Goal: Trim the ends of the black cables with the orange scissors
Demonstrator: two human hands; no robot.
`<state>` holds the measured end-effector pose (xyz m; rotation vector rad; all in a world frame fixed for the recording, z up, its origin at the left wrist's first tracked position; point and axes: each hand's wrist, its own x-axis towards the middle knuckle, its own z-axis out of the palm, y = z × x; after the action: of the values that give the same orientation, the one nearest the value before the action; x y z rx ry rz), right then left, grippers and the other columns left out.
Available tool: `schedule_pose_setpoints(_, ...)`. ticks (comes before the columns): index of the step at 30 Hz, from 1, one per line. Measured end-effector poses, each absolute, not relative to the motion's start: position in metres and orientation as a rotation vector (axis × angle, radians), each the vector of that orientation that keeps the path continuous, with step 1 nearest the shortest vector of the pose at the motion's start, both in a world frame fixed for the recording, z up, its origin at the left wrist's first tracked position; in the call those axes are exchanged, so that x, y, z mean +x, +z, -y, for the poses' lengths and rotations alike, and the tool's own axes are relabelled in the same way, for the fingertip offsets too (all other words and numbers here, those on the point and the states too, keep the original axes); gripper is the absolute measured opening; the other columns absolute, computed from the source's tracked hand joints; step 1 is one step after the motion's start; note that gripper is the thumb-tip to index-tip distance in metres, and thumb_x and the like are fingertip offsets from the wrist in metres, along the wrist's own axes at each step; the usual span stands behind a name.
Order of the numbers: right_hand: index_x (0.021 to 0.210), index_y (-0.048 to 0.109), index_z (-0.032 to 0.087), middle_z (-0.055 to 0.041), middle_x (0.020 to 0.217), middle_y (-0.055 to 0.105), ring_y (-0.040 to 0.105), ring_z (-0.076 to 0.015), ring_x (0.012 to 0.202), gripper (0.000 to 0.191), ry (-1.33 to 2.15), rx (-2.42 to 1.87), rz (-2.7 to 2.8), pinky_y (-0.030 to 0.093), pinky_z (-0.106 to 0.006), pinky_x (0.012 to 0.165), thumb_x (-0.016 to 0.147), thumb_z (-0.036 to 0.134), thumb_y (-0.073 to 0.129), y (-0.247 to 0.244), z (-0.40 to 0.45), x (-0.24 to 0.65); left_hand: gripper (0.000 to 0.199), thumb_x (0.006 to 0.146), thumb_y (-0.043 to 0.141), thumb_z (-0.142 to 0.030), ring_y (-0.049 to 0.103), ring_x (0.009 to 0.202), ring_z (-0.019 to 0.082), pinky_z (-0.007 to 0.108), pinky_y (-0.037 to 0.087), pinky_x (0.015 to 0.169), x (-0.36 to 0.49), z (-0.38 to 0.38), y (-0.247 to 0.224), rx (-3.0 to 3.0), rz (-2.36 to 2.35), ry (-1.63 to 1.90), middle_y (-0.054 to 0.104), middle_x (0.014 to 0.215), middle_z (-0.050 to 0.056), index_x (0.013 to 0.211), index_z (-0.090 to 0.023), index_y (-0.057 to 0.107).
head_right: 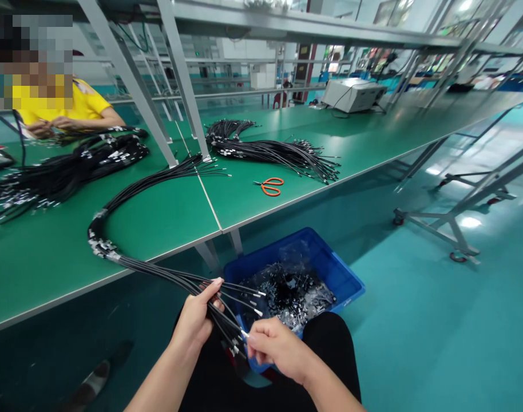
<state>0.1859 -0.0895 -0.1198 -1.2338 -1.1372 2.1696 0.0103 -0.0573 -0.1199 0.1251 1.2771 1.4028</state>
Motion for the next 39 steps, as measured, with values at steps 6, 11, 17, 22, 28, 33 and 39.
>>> schedule_pose_setpoints(6, 0.056, 0.057, 0.018, 0.0063, 0.043, 0.044, 0.027, -0.0066, 0.039, 0.022, 2.129, -1.272, 1.065, 0.016, -0.025, 0.044, 0.065, 0.038, 0.059, -0.121, 0.095, 0.199, 0.028, 0.046, 0.085, -0.020, 0.040, 0.031, 0.003, 0.015, 0.033, 0.032, 0.012, 0.056, -0.118, 0.110, -1.267, 1.407, 0.049, 0.040, -0.007, 0.058, -0.010, 0.062)
schedule_pose_setpoints(11, 0.056, 0.060, 0.017, 0.0076, 0.041, 0.037, 0.028, -0.0092, 0.043, 0.022, 1.936, -1.380, 1.122, 0.020, -0.026, 0.046, 0.067, 0.036, 0.060, -0.119, 0.100, 0.180, 0.026, 0.048, 0.084, -0.019, 0.040, 0.030, 0.003, 0.015, 0.032, 0.032, 0.012, 0.056, -0.118, 0.106, -1.284, 1.420, 0.046, 0.037, -0.008, 0.057, -0.011, 0.061)
schedule_pose_setpoints(17, 0.068, 0.063, 0.019, 0.0032, 0.059, 0.049, 0.043, -0.0161, 0.061, 0.016, 1.699, -1.465, 1.161, 0.032, -0.028, 0.059, 0.068, 0.035, 0.062, -0.117, 0.101, 0.170, 0.028, 0.050, 0.085, -0.020, 0.041, 0.032, 0.003, 0.014, 0.033, 0.033, 0.011, 0.058, -0.116, 0.097, -1.286, 1.387, 0.047, 0.040, -0.007, 0.057, -0.011, 0.060)
schedule_pose_setpoints(22, 0.048, 0.049, 0.019, 0.0057, 0.051, 0.039, 0.036, -0.0122, 0.054, 0.018, 1.856, -1.388, 1.229, 0.026, -0.027, 0.052, 0.060, 0.025, 0.062, -0.121, 0.097, 0.163, 0.026, 0.054, 0.084, -0.021, 0.049, 0.040, 0.005, 0.015, 0.041, 0.040, 0.005, 0.069, -0.116, 0.138, -1.245, 1.323, 0.055, 0.048, -0.004, 0.062, -0.012, 0.062)
schedule_pose_setpoints(28, 0.054, 0.052, 0.018, 0.0096, 0.042, 0.031, 0.021, -0.0068, 0.041, 0.029, 2.019, -1.387, 1.101, 0.011, -0.026, 0.044, 0.059, 0.042, 0.067, -0.131, 0.087, 0.167, 0.028, 0.052, 0.085, -0.023, 0.061, 0.056, 0.015, 0.022, 0.049, 0.052, 0.004, 0.101, -0.116, 0.243, -1.196, 1.099, 0.067, 0.060, 0.003, 0.070, -0.011, 0.068)
schedule_pose_setpoints(33, 0.059, 0.053, 0.017, 0.0120, 0.045, 0.026, 0.013, -0.0053, 0.043, 0.032, 2.054, -1.295, 0.942, 0.006, -0.026, 0.045, 0.064, 0.045, 0.069, -0.121, 0.091, 0.175, 0.023, 0.055, 0.083, -0.024, 0.054, 0.050, 0.011, 0.020, 0.042, 0.048, 0.007, 0.109, -0.115, 0.334, -1.139, 1.046, 0.062, 0.054, 0.000, 0.059, -0.013, 0.064)
schedule_pose_setpoints(39, 0.062, 0.052, 0.017, 0.0097, 0.049, 0.034, 0.018, -0.0035, 0.041, 0.035, 2.169, -1.212, 0.774, 0.007, -0.023, 0.044, 0.066, 0.047, 0.069, -0.118, 0.095, 0.173, 0.031, 0.058, 0.081, -0.034, 0.047, 0.046, 0.008, 0.019, 0.039, 0.049, 0.018, 0.102, -0.118, 0.369, -1.158, 1.152, 0.054, 0.048, -0.004, 0.052, -0.016, 0.056)
